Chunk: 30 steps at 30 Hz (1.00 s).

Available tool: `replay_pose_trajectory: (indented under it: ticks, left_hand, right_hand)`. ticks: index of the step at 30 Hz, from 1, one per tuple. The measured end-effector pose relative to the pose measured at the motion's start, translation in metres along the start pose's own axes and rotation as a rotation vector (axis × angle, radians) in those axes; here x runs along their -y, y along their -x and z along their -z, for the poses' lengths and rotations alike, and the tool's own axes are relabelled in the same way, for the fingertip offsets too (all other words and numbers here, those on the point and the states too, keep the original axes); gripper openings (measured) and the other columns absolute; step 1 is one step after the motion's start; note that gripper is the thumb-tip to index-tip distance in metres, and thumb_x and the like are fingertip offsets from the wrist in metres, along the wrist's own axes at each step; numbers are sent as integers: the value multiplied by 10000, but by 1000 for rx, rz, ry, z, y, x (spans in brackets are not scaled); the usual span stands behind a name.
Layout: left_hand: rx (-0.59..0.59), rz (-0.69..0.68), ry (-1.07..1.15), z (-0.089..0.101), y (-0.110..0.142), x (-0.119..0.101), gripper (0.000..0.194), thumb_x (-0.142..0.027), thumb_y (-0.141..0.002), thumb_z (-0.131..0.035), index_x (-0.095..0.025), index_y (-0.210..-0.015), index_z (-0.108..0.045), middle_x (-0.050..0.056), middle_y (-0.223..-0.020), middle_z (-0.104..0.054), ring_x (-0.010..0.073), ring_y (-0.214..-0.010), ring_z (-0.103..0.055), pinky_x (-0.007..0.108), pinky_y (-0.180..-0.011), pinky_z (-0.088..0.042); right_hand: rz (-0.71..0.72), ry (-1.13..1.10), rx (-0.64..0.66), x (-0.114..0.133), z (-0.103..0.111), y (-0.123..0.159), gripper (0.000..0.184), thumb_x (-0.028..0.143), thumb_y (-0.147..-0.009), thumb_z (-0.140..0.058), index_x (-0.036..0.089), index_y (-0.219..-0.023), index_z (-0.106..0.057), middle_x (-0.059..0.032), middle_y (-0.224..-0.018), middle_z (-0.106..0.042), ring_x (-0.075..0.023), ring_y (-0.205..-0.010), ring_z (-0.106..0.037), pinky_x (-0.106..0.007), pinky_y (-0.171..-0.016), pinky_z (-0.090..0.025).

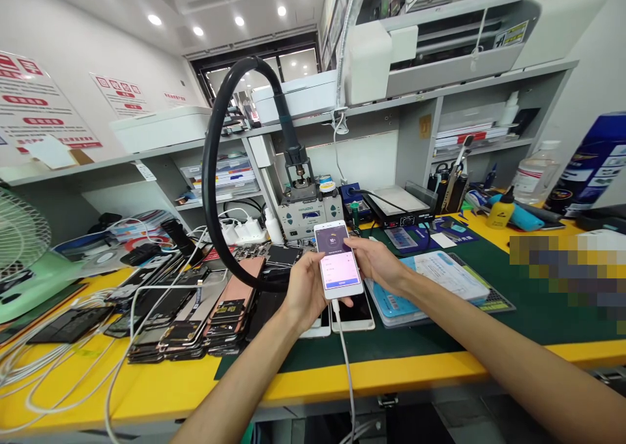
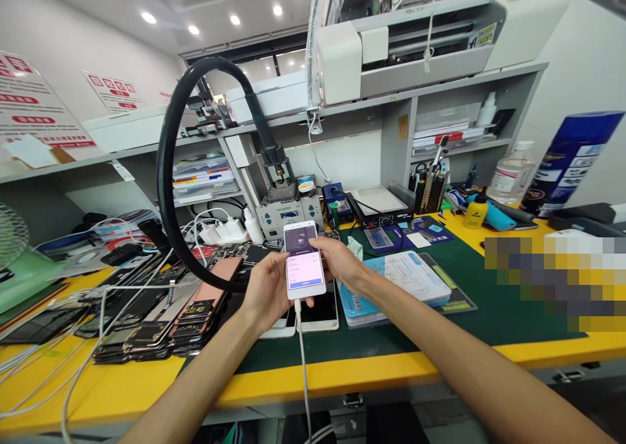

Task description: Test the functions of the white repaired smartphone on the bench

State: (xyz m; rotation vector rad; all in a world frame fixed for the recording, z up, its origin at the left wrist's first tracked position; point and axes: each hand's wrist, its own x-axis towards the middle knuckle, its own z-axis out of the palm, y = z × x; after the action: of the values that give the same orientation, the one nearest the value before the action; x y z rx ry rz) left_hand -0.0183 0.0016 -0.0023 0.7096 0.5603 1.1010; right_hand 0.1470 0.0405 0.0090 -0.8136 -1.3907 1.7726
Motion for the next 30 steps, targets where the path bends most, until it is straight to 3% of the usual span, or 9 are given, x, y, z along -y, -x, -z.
replay_pose_trajectory:
  ticks: [30]
  left_hand:
    - [37, 5, 1, -1, 0, -1, 473, -316, -959, -423, -122, -1376, -528, 142, -1025, -709, 266, -836, -709, 369, -621, -620]
  right_hand:
    - [-8, 5, -3, -1, -1, -1, 385, 403, -991, -410, 166, -1217, -611, -92, -929, -744, -238, -772, -671, -305, -623, -495]
